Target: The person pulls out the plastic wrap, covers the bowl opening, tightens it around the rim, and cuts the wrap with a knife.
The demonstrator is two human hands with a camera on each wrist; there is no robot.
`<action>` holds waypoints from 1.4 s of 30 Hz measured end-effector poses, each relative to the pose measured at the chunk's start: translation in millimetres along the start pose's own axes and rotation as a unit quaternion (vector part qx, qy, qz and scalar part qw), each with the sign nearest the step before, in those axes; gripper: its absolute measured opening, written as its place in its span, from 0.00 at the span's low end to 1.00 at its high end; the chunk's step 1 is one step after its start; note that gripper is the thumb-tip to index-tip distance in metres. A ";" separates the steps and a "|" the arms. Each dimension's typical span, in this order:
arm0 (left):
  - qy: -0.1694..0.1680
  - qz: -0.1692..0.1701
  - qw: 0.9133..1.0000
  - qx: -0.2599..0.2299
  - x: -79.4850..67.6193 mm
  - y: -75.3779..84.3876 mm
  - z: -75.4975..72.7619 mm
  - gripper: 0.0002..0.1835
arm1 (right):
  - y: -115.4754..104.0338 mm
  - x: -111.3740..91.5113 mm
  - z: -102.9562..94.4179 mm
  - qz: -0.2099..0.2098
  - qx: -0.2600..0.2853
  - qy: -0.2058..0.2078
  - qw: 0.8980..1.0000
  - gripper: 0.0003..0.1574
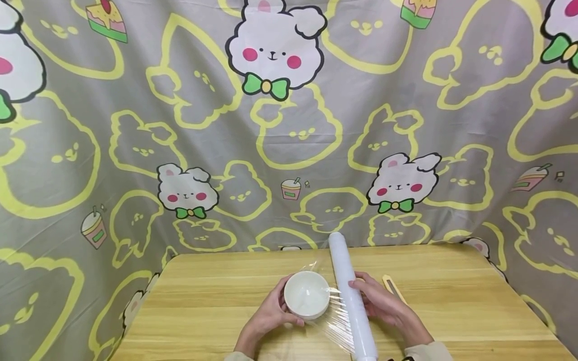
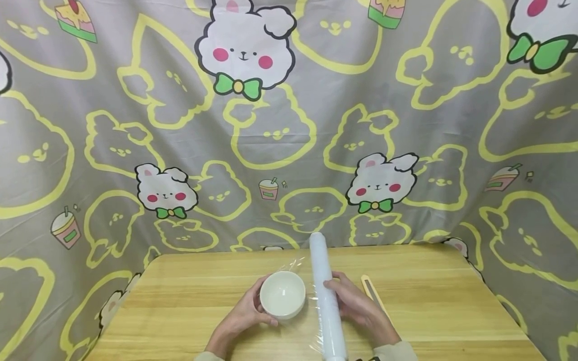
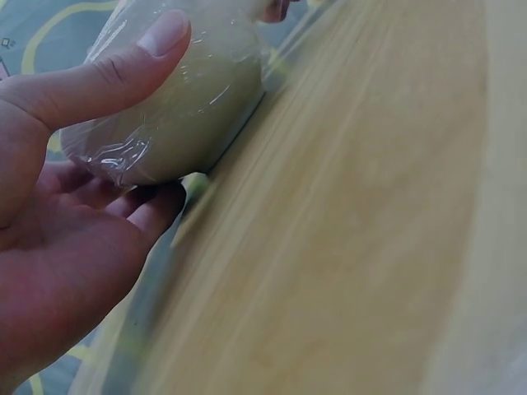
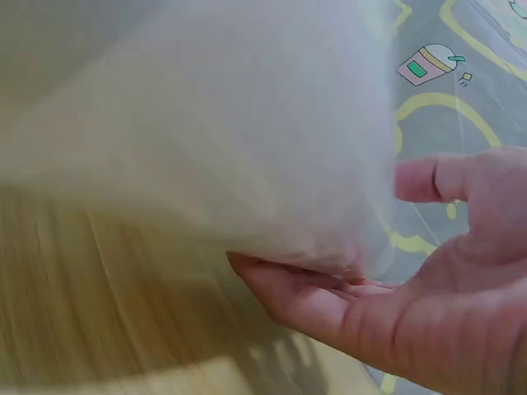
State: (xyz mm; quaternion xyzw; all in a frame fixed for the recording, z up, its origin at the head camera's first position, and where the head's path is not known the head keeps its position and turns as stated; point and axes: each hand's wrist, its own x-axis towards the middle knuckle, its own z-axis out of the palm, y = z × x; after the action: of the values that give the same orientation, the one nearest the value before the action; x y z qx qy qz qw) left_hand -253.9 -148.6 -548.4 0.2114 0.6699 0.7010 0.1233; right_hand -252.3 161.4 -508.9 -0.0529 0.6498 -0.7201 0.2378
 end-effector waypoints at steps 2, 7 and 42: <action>0.001 0.000 1.000 0.003 -0.1 -0.8 -1.6 0.61 | -1.2 -0.7 -1.2 0.001 -0.010 0.003 1.000 0.46; 0.002 -0.002 1.000 0.006 -0.6 -2.2 -5.9 0.61 | -2.7 0.4 -3.1 -0.002 -0.047 0.015 0.999 0.49; 0.000 -0.017 1.000 0.001 -2.4 5.3 -7.2 0.63 | -1.8 4.5 5.3 -0.028 -0.242 0.130 0.961 0.32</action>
State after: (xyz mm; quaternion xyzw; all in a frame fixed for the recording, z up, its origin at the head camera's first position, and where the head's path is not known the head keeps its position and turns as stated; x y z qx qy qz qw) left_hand -254.5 -156.5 -543.5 0.2001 0.6742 0.6978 0.1355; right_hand -254.8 154.7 -507.4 -0.0331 0.8282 -0.5483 0.1111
